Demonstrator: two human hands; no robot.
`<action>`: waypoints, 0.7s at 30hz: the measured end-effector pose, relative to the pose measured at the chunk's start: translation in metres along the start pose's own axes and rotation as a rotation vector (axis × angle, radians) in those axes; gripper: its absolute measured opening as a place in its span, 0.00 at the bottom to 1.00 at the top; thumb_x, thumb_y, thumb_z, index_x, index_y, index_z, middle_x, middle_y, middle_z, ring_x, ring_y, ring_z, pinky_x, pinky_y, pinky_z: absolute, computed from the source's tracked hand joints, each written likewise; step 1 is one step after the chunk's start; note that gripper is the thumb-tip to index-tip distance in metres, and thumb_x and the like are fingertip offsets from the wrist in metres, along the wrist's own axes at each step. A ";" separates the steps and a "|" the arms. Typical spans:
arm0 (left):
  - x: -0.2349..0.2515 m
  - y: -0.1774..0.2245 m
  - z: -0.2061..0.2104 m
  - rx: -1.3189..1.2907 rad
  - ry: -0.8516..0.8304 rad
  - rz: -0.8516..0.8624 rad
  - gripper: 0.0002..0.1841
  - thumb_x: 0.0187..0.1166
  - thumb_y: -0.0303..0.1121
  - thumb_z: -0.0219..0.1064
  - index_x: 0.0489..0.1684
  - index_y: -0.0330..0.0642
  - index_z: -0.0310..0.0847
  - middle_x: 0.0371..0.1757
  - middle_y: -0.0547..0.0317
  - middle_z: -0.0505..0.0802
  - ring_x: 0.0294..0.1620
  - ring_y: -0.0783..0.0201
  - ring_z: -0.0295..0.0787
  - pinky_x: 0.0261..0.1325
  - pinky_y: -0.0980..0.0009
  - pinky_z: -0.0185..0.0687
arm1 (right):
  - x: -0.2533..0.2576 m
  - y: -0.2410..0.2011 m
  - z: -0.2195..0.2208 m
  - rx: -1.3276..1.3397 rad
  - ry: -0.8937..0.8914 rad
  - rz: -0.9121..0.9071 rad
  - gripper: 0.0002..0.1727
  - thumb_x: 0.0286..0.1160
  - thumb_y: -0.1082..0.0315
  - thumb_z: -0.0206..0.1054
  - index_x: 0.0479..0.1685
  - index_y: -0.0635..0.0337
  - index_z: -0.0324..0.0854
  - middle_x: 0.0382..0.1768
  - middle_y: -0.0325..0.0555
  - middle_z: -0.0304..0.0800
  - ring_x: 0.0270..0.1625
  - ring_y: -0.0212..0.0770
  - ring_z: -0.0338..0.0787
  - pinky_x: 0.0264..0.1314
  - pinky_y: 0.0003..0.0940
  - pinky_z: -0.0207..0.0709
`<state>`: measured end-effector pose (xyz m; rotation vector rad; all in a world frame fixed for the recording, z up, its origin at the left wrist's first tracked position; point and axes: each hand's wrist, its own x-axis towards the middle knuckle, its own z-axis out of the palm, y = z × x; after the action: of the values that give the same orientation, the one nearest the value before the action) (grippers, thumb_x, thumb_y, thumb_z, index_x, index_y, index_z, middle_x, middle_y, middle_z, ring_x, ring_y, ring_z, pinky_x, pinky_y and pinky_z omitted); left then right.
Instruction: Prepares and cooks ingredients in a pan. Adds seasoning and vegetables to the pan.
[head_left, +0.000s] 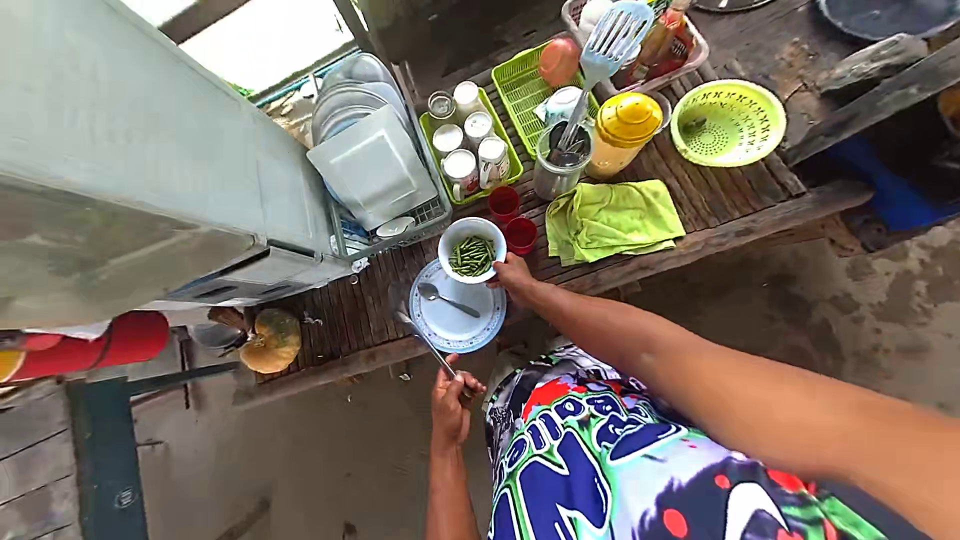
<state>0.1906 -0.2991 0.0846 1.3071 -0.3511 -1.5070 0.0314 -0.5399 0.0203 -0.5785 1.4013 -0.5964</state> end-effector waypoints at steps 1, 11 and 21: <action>-0.001 0.005 -0.010 -0.015 0.006 -0.021 0.22 0.80 0.26 0.47 0.75 0.41 0.62 0.26 0.64 0.87 0.28 0.65 0.91 0.42 0.62 0.93 | 0.001 0.000 0.005 -0.016 0.015 -0.005 0.17 0.91 0.68 0.54 0.72 0.67 0.71 0.49 0.62 0.89 0.36 0.46 0.94 0.40 0.39 0.90; 0.003 0.028 -0.085 0.302 0.282 0.108 0.08 0.65 0.19 0.56 0.33 0.43 0.75 0.21 0.72 0.79 0.16 0.79 0.69 0.21 0.82 0.68 | -0.044 0.007 0.126 -0.214 -0.247 -0.010 0.18 0.93 0.69 0.49 0.71 0.67 0.74 0.47 0.61 0.88 0.35 0.45 0.91 0.43 0.41 0.87; -0.033 0.027 -0.092 0.326 0.300 0.461 0.10 0.93 0.36 0.49 0.47 0.50 0.77 0.27 0.77 0.88 0.28 0.77 0.88 0.39 0.77 0.90 | -0.014 0.053 0.188 -0.439 -0.390 0.055 0.23 0.93 0.60 0.50 0.77 0.65 0.70 0.52 0.60 0.89 0.42 0.47 0.93 0.49 0.43 0.87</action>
<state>0.2767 -0.2465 0.0896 1.5535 -0.6703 -0.8761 0.2195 -0.4876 0.0098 -0.9474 1.1706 -0.1130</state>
